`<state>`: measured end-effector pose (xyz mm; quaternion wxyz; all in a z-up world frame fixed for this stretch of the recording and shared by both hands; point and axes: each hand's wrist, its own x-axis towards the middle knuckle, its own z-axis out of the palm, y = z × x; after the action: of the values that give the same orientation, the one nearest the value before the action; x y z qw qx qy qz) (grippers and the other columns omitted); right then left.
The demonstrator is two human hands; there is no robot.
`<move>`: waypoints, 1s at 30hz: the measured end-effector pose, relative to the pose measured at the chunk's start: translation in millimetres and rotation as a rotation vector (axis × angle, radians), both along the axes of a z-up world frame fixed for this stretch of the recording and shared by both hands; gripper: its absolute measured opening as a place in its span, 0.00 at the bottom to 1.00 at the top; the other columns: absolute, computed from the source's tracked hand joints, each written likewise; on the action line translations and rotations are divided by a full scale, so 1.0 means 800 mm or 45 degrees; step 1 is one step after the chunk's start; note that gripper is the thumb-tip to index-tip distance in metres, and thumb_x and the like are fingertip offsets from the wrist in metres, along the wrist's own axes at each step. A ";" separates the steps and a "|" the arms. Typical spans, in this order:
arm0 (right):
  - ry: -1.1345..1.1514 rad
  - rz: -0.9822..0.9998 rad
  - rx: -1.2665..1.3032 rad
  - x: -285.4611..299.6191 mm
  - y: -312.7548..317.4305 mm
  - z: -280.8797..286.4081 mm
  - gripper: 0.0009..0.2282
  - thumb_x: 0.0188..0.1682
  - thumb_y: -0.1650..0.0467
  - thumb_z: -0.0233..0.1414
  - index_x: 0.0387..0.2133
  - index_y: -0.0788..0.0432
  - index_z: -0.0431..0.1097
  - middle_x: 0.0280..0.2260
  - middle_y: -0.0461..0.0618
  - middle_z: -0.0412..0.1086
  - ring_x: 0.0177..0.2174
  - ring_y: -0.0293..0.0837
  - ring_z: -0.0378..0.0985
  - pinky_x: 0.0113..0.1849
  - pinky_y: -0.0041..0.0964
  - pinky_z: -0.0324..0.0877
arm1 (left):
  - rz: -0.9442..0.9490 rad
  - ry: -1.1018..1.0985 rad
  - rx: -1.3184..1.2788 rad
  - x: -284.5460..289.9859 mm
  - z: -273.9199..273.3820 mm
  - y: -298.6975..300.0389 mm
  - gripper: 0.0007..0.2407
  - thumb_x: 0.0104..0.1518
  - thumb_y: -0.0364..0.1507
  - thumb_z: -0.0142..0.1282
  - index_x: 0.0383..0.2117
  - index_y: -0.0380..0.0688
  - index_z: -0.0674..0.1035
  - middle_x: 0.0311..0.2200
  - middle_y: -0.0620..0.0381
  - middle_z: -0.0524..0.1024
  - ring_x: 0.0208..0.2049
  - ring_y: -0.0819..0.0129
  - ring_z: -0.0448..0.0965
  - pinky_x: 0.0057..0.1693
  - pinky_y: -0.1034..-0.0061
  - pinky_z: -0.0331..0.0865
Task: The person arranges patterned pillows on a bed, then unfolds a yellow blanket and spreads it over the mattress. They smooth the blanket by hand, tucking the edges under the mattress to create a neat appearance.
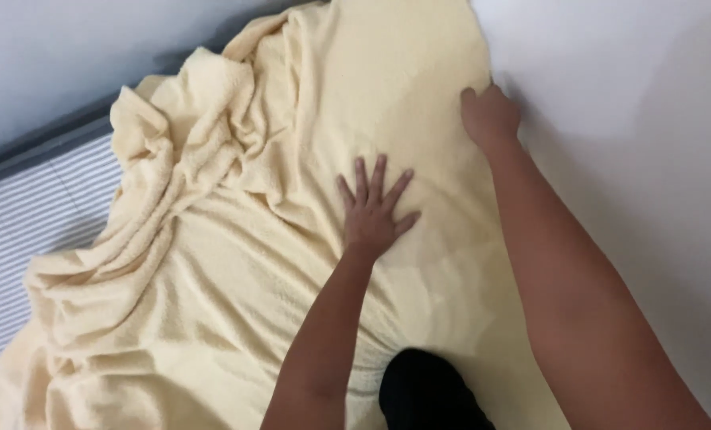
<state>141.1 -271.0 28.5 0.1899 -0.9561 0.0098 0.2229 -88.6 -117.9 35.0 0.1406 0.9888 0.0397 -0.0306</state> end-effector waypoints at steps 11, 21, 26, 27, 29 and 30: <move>-0.428 0.259 -0.022 -0.295 -0.013 -0.031 0.31 0.57 0.64 0.44 0.73 0.56 0.44 0.74 0.64 0.33 0.72 0.63 0.30 0.66 0.68 0.26 | 0.039 0.388 -0.112 -0.006 -0.006 -0.007 0.36 0.55 0.63 0.44 0.71 0.81 0.49 0.76 0.56 0.29 0.75 0.46 0.23 0.71 0.28 0.22; -0.535 0.311 -0.158 -0.299 -0.009 -0.054 0.34 0.56 0.64 0.45 0.76 0.59 0.43 0.75 0.67 0.32 0.72 0.66 0.29 0.67 0.70 0.27 | 0.069 -0.027 -0.493 -0.083 -0.007 0.099 0.27 0.57 0.35 0.58 0.66 0.66 0.66 0.72 0.54 0.51 0.74 0.48 0.46 0.73 0.45 0.44; -0.686 0.325 -0.166 -0.304 0.011 -0.043 0.33 0.58 0.67 0.45 0.77 0.61 0.45 0.75 0.68 0.36 0.73 0.66 0.33 0.67 0.71 0.31 | 0.465 -0.463 -0.229 -0.224 -0.018 0.268 0.27 0.62 0.37 0.53 0.70 0.55 0.64 0.72 0.47 0.57 0.74 0.46 0.55 0.78 0.48 0.49; -0.781 0.335 -0.095 -0.309 0.026 -0.033 0.31 0.57 0.68 0.45 0.75 0.62 0.48 0.74 0.69 0.40 0.72 0.66 0.37 0.67 0.71 0.34 | 0.603 -0.220 -0.086 -0.246 -0.019 0.289 0.30 0.62 0.44 0.52 0.71 0.57 0.59 0.71 0.41 0.51 0.72 0.40 0.48 0.73 0.44 0.43; -0.901 0.383 -0.003 -0.329 0.095 -0.020 0.30 0.57 0.69 0.46 0.74 0.63 0.51 0.73 0.69 0.44 0.72 0.66 0.40 0.67 0.70 0.38 | 0.777 0.004 0.048 -0.276 -0.034 0.318 0.34 0.61 0.51 0.51 0.72 0.58 0.54 0.71 0.35 0.44 0.70 0.34 0.41 0.69 0.40 0.38; -1.050 0.494 0.344 -0.343 0.148 -0.018 0.25 0.56 0.71 0.46 0.68 0.64 0.57 0.67 0.65 0.53 0.68 0.63 0.50 0.67 0.66 0.45 | 0.790 0.051 0.053 -0.279 -0.049 0.325 0.35 0.61 0.54 0.48 0.73 0.63 0.49 0.73 0.39 0.41 0.72 0.35 0.38 0.71 0.40 0.36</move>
<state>-132.9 -153.0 13.9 0.2554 -0.9157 -0.2744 -0.1448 -311.4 142.3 -4.6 0.1222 0.9313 0.3431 -0.0049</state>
